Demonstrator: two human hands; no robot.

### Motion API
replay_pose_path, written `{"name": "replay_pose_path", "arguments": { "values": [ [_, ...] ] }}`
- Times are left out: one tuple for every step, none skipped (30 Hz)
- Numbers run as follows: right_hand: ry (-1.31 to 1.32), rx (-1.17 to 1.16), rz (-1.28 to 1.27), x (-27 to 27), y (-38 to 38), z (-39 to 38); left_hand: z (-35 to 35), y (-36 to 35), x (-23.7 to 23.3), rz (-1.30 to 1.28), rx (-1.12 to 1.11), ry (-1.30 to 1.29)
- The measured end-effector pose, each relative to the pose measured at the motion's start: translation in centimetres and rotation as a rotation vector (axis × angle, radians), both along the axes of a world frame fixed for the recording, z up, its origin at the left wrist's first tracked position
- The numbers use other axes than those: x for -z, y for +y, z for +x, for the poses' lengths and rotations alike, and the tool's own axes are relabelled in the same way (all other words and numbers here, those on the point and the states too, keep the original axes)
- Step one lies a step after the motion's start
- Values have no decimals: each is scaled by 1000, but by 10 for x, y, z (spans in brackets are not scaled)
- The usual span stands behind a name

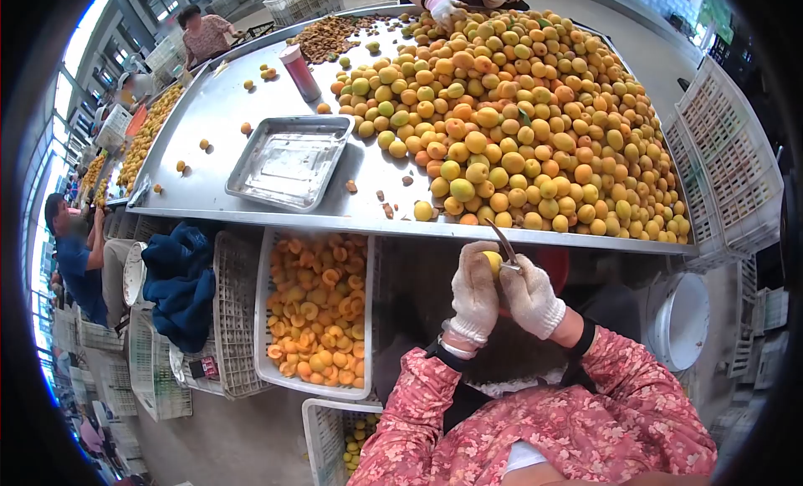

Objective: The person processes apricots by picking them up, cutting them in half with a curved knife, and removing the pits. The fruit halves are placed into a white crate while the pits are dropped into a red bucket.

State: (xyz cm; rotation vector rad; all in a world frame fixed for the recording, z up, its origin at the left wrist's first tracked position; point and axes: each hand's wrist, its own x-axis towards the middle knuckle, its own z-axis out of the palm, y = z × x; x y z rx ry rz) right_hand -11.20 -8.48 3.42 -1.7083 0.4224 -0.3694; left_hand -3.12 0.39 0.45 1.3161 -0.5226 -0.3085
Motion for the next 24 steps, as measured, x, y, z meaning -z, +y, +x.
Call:
{"name": "replay_pose_path", "arguments": {
  "values": [
    [18,-15,-51,0,-1,1,0,1,0,8,-3,0],
    [12,-17,-60,-2,-2,3,1,1,0,-1,-5,-5],
    [47,-25,-40,-2,-2,4,2,3,0,16,12,5],
    [84,-32,-19,-2,-2,4,1,4,0,34,29,17],
    [82,-33,-26,5,-3,4,1,4,1,28,28,15],
    [14,-19,-66,10,-2,6,2,4,2,49,6,-13],
    [-54,-4,-104,13,-2,8,3,3,2,70,-16,-42],
    [-59,-6,-108,12,-2,6,3,4,1,66,-19,-46],
    [89,26,56,-6,2,6,3,5,0,115,-6,-79],
    [237,59,224,-19,5,6,4,7,-1,166,9,-111],
    [233,56,225,-25,4,4,4,7,-1,168,6,-115],
    [279,31,535,-29,2,1,4,6,-2,91,20,-127],
    [325,5,849,-33,1,-1,4,6,-3,17,36,-137],
    [325,-70,903,-38,3,-3,1,7,-5,-43,64,-34],
    [261,-165,1000,-40,2,-5,1,3,6,-133,83,1],
    [238,-277,1088,-41,-1,-6,3,2,7,-155,65,45],
    [206,-388,1174,-41,0,-10,6,2,8,-176,47,86],
    [223,-455,1030,-41,7,-13,9,2,9,-278,185,313],
    [208,-404,848,-43,17,-11,15,2,9,-458,353,569],
    [193,-241,761,-44,20,-9,9,-1,5,-496,256,603],
    [170,-83,667,-45,20,-5,6,-3,-6,-534,160,628],
    [169,-88,668,-43,19,-5,9,-2,-6,-533,156,624],
    [160,-34,524,-39,15,-7,11,-1,-5,-624,246,649],
    [153,23,379,-35,13,-10,11,1,-4,-715,339,676]
  ]
}}
